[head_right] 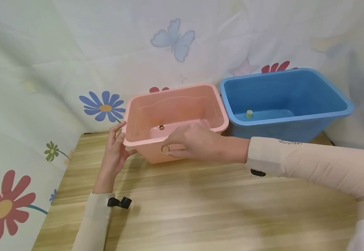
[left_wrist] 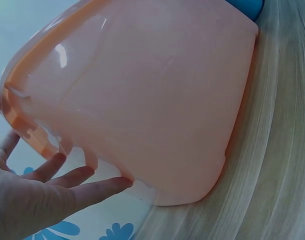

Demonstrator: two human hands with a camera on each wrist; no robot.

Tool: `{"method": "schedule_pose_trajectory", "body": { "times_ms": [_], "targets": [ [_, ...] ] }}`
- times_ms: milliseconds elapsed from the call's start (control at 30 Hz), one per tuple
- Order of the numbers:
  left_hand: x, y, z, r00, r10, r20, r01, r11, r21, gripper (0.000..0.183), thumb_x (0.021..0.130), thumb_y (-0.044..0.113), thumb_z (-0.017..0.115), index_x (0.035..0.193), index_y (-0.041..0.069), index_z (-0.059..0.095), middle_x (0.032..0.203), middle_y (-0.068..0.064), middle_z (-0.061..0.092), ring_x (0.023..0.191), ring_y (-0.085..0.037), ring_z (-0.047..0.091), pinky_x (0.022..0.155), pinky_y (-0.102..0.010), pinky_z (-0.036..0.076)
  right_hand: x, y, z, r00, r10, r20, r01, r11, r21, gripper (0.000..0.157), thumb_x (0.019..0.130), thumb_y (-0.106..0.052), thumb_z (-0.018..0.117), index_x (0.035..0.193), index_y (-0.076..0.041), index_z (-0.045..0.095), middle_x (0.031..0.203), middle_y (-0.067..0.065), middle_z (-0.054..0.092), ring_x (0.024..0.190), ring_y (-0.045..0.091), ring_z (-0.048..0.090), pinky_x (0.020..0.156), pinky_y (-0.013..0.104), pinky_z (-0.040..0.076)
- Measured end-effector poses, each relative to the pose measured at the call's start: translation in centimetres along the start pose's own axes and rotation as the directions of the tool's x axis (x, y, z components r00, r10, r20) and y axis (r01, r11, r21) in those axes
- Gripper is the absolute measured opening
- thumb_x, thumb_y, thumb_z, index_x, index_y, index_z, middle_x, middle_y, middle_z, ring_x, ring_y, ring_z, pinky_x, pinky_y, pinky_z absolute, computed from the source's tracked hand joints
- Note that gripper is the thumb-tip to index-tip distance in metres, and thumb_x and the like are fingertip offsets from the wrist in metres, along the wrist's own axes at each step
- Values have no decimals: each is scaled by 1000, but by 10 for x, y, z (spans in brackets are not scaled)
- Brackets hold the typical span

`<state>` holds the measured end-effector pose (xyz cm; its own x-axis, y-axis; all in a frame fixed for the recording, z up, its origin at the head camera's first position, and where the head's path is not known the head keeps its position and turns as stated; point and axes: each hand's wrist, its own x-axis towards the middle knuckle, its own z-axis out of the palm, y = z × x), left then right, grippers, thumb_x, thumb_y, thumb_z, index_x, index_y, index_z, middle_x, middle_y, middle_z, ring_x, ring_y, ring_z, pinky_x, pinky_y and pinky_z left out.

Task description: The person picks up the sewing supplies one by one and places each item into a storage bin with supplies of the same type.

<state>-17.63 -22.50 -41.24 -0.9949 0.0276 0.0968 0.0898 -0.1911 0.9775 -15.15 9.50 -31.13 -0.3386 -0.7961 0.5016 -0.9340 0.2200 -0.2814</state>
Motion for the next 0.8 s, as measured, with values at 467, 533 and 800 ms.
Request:
{"method": "schedule_pose_trajectory", "body": {
  "times_ms": [467,533,800],
  "targets": [
    [3,-1,1,1000,10,6,-10,1000,0,44,107,19,49,149,24,40,152,-16,41,133,-44,45,83,-54,59,22,23,-27,999,27,-40,-29,999,-42,28,87,-18,82,113,-7,77,106,3,78,98,18,74,83,36,60],
    [4,-2,1,1000,7,7,-7,1000,-4,43,107,19,49,149,23,40,151,-16,41,132,-42,46,82,-53,59,27,27,-29,999,33,-38,-35,998,-49,27,88,-18,81,113,-9,78,106,3,78,99,17,73,82,36,60],
    [2,-3,1,1000,11,3,-11,1000,-14,41,107,17,47,148,24,41,152,-19,39,130,-42,48,79,-49,60,51,48,-38,995,89,36,-87,995,-42,28,93,-21,76,120,-14,76,113,-1,76,104,13,71,91,36,56]
  ]
}}
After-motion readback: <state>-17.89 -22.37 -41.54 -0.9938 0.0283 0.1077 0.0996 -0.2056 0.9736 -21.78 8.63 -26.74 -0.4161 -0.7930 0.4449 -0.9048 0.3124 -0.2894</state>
